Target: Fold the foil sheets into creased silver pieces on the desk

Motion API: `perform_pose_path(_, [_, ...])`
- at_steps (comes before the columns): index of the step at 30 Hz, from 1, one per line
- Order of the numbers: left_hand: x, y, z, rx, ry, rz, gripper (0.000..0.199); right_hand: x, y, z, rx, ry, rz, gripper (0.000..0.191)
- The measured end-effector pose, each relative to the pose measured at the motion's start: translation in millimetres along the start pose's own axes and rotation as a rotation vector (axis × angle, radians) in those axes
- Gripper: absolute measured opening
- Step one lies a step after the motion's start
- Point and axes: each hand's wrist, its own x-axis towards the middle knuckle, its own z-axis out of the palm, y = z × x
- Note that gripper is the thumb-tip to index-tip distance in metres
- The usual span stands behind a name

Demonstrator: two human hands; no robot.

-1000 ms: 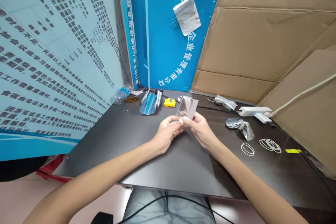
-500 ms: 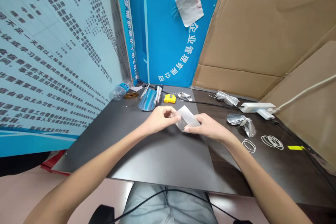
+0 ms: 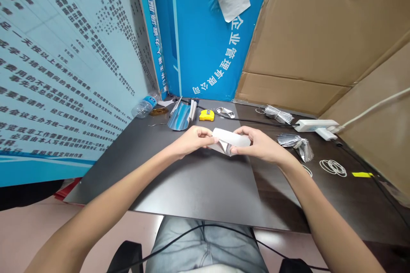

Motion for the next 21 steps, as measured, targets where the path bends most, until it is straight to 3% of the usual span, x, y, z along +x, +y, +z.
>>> perform_pose_path(4, [0,0,2.7,0.018,0.047,-0.036,0.029,1,4,0,-0.086,0.09,-0.029,0.059])
perform_pose_path(7, [2,-3,6.4,-0.156,0.146,-0.127,0.026,2,6,9,-0.245,0.465,-0.178,0.062])
perform_pose_path(9, [4,-5,10.0,-0.325,0.23,-0.191,0.026,3,4,22,-0.444,0.724,-0.407,0.057])
perform_pose_path(11, [6,-7,14.0,-0.465,0.283,-0.24,0.028,3,1,36,-0.677,0.741,-0.669,0.049])
perform_pose_path(14, [7,-9,19.7,-0.589,0.264,-0.283,0.032,3,-1,55,-0.964,0.665,-0.877,0.029])
perform_pose_path(17, [6,-9,23.5,-0.662,0.236,-0.31,0.031,5,0,64,-1.04,0.683,-0.969,0.021])
perform_pose_path(21, [5,-8,23.4,-0.671,0.247,-0.329,0.025,6,4,62,-0.999,0.721,-0.979,0.02])
